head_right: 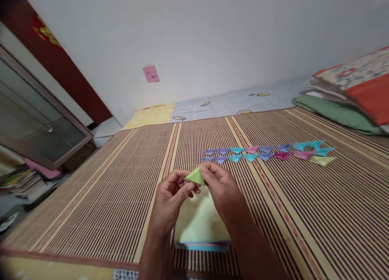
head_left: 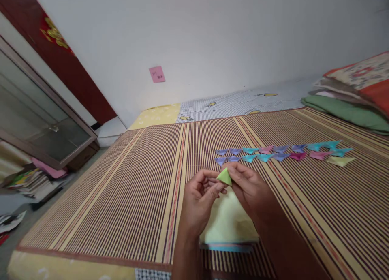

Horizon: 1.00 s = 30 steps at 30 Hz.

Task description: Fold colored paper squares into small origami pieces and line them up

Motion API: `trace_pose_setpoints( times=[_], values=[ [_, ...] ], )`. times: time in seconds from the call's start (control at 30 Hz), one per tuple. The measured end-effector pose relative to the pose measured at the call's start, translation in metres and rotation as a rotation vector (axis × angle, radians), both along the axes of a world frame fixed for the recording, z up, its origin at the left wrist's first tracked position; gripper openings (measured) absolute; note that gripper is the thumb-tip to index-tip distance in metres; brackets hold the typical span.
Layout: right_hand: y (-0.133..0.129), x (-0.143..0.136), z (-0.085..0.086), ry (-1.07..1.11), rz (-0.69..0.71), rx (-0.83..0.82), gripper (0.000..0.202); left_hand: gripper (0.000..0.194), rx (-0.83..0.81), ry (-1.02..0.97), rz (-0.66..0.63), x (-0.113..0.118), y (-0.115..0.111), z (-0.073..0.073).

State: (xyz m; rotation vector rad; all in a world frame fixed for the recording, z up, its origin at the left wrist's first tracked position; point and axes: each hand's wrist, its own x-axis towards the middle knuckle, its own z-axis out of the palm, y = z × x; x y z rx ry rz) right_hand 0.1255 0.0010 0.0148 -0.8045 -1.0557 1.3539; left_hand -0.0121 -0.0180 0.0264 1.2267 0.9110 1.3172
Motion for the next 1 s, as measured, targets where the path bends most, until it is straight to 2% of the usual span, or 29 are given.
trace_pose_setpoints(
  times=[0.23,0.47,0.77,0.87,1.0],
  values=[
    [0.005,-0.012,-0.011,0.055,0.036,-0.014,0.03,0.01,0.093,0.14,0.041,0.001,-0.002,-0.002],
    [0.007,-0.013,-0.016,0.202,0.099,-0.07,0.03,0.006,0.074,0.068,-0.004,0.004,-0.003,0.001],
    [0.006,-0.015,-0.013,0.117,0.056,-0.004,0.033,0.011,0.123,0.032,0.019,0.007,-0.003,0.004],
    [0.003,-0.014,-0.01,0.021,0.029,0.01,0.027,0.005,0.103,-0.001,0.074,0.01,-0.003,0.002],
    [-0.003,-0.013,-0.003,-0.084,-0.087,0.096,0.028,0.011,0.109,0.043,0.232,0.012,-0.003,-0.005]
  ],
)
